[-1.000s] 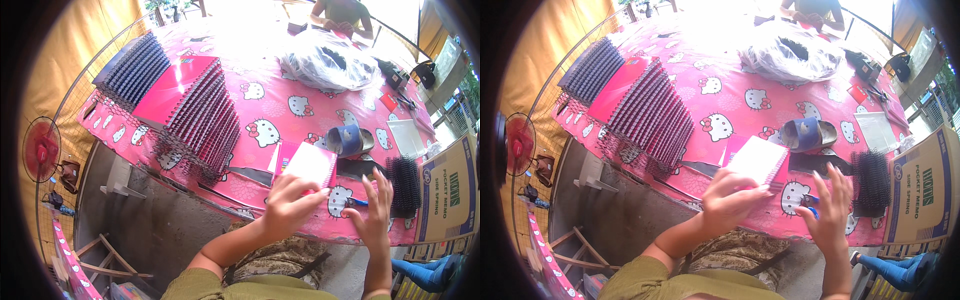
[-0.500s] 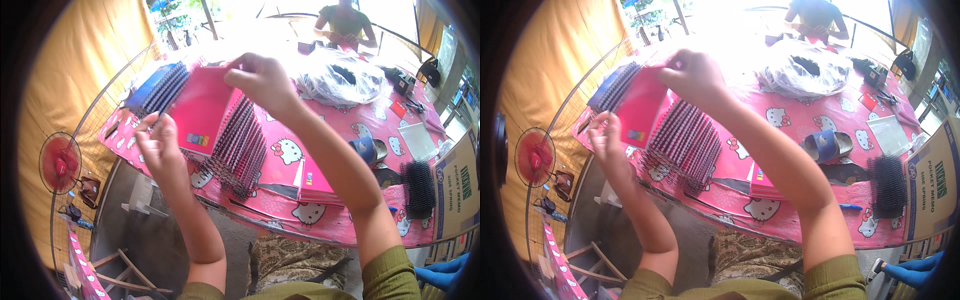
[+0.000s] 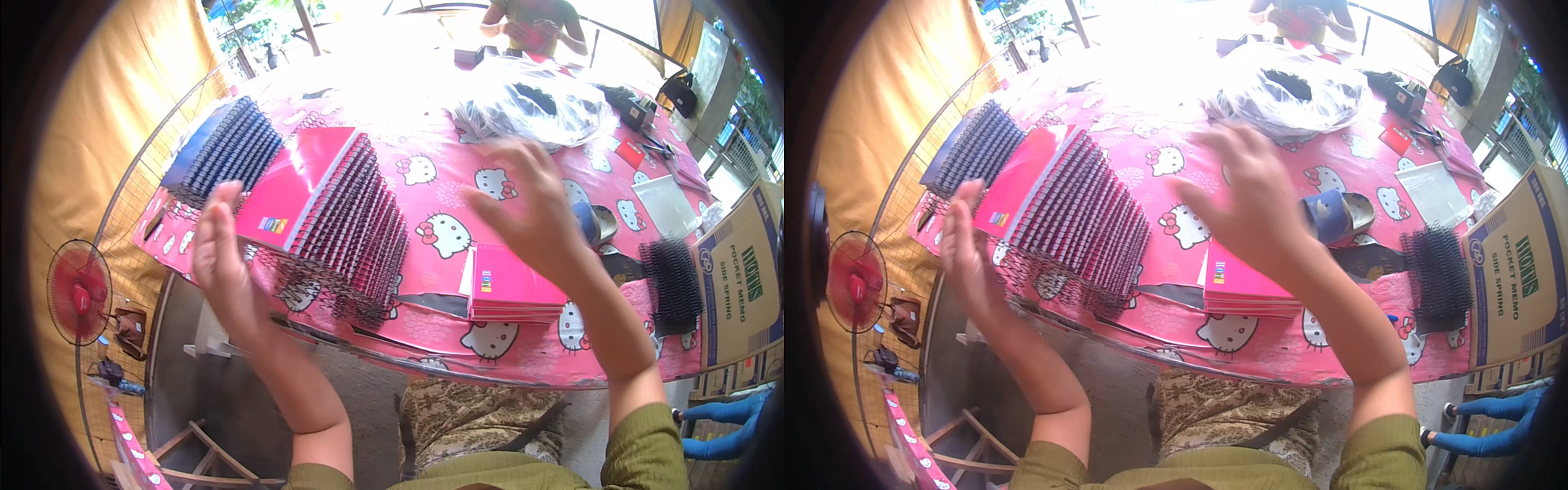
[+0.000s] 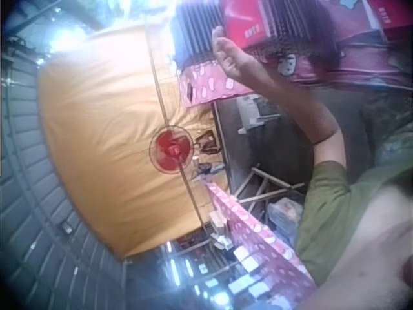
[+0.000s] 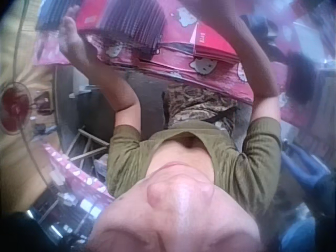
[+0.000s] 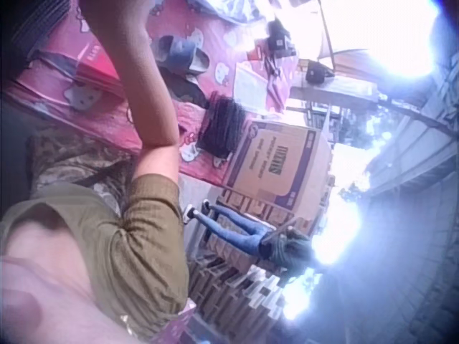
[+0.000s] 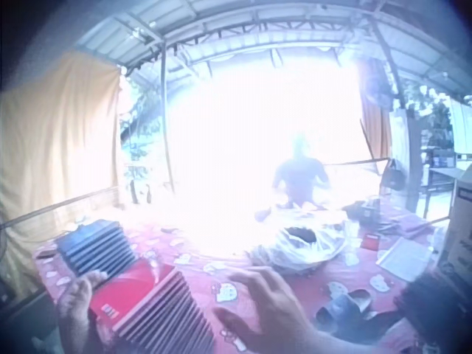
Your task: The person binds a notebook by inserting a spiral wire into the punched holes of the covers and pages, then trims the excess wire with a pair of pliers.
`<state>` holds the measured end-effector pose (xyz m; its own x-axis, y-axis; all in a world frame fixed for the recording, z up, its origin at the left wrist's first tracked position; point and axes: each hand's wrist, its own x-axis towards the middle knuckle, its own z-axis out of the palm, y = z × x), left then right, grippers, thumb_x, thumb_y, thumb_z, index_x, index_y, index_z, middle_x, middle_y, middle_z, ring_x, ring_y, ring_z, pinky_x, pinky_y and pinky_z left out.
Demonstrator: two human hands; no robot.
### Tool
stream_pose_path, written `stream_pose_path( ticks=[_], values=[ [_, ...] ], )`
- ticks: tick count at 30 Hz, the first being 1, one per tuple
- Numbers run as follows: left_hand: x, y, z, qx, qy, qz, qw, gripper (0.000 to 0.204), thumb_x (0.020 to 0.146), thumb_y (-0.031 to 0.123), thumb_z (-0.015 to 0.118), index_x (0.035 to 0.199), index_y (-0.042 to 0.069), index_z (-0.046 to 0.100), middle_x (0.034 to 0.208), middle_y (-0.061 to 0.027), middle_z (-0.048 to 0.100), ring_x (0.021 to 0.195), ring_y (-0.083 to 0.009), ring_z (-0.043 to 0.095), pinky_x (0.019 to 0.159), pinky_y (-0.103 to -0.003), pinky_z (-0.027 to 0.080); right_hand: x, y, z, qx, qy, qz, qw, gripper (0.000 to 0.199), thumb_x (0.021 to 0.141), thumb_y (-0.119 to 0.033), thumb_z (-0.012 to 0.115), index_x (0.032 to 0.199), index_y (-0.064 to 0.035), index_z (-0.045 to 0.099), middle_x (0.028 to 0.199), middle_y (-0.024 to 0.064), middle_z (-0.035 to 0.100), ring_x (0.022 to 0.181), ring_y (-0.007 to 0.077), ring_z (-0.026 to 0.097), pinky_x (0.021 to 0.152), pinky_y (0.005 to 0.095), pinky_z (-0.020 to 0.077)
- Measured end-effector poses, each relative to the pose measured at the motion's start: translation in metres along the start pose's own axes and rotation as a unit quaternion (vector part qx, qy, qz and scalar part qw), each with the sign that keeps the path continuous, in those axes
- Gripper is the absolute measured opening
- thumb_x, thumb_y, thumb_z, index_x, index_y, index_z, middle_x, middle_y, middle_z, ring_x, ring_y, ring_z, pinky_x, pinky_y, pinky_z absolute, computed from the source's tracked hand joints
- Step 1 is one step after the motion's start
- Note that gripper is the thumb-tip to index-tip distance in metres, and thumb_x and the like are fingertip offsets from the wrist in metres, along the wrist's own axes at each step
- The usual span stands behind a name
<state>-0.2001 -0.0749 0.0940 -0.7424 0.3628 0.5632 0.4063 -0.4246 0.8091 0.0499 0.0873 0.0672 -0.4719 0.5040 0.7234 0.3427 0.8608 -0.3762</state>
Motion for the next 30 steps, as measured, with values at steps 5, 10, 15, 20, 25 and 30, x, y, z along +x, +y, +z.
stream_pose_path(
  ticks=[5, 10, 15, 20, 25, 30],
  values=[
    [-0.071, 0.052, 0.014, -0.139, 0.093, 0.249, 0.954, 0.049, 0.102, 0.028, 0.038, 0.135, -0.009, 0.04, 0.13, -0.0274, 0.054, 0.12, -0.0393, 0.054, 0.109, -0.048, 0.034, -0.128, 0.062, -0.042, 0.02, -0.053, 0.342, 0.938, 0.064, 0.083, -0.039, 0.075, 0.126, 0.0036, 0.055, 0.116, 0.0171, 0.056, 0.1, 0.0249, 0.057, 0.087, 0.0354, 0.0475],
    [-0.138, 0.019, 0.073, -0.123, -0.203, 0.081, 0.968, 0.053, 0.091, 0.005, 0.052, 0.141, -0.001, 0.036, 0.139, -0.0252, 0.045, 0.129, -0.0367, 0.046, 0.111, -0.045, 0.034, -0.143, 0.059, -0.068, -0.053, -0.064, 0.369, 0.926, 0.028, 0.081, -0.007, 0.075, 0.099, 0.0043, 0.056, 0.108, 0.0166, 0.061, 0.094, 0.0189, 0.061, 0.083, 0.0352, 0.0494],
    [-0.183, -0.049, 0.114, 0.035, -0.345, 0.004, 0.938, 0.082, 0.086, -0.002, 0.064, 0.152, 0.013, 0.018, 0.155, -0.0199, 0.018, 0.14, -0.0433, 0.025, 0.112, -0.05, 0.029, -0.142, 0.029, -0.038, 0.257, 0.013, 0.251, 0.933, 0.025, 0.085, 0.005, 0.064, 0.102, -0.0023, 0.047, 0.095, 0.011, 0.06, 0.086, 0.0143, 0.057, 0.076, 0.0287, 0.0474],
    [-0.19, -0.017, 0.136, 0.266, -0.306, 0.128, 0.905, 0.06, 0.078, 0.008, 0.075, 0.133, 0.015, 0.052, 0.139, -0.0143, 0.044, 0.128, -0.036, 0.043, 0.107, -0.049, 0.031, -0.149, 0.033, -0.031, 0.215, 0.004, 0.256, 0.942, 0.031, 0.082, 0.009, 0.063, 0.107, -0.0032, 0.049, 0.097, 0.0125, 0.055, 0.093, 0.0266, 0.059, 0.084, 0.0344, 0.0471],
    [-0.179, -0.016, 0.151, 0.152, -0.329, 0.152, 0.92, 0.019, 0.071, 0.011, 0.079, 0.089, 0.011, 0.075, 0.086, -0.0008, 0.069, 0.092, -0.0234, 0.056, 0.086, -0.038, 0.042, -0.145, 0.049, -0.062, 0.041, -0.054, 0.115, 0.991, 0.028, 0.072, 0.001, 0.075, 0.095, -0.0023, 0.059, 0.099, 0.017, 0.058, 0.097, 0.0334, 0.059, 0.086, 0.0403, 0.0469],
    [-0.174, -0.008, 0.156, 0.165, -0.362, 0.134, 0.908, 0.021, 0.068, 0.008, 0.082, 0.088, 0.009, 0.076, 0.083, -0.0002, 0.07, 0.081, -0.0167, 0.053, 0.076, -0.031, 0.043, -0.174, 0.15, -0.163, -0.328, -0.069, 0.422, 0.843, 0.027, 0.078, -0.021, 0.077, 0.09, -0.0008, 0.064, 0.09, 0.0166, 0.064, 0.089, 0.0328, 0.065, 0.078, 0.0416, 0.052]
  ],
)
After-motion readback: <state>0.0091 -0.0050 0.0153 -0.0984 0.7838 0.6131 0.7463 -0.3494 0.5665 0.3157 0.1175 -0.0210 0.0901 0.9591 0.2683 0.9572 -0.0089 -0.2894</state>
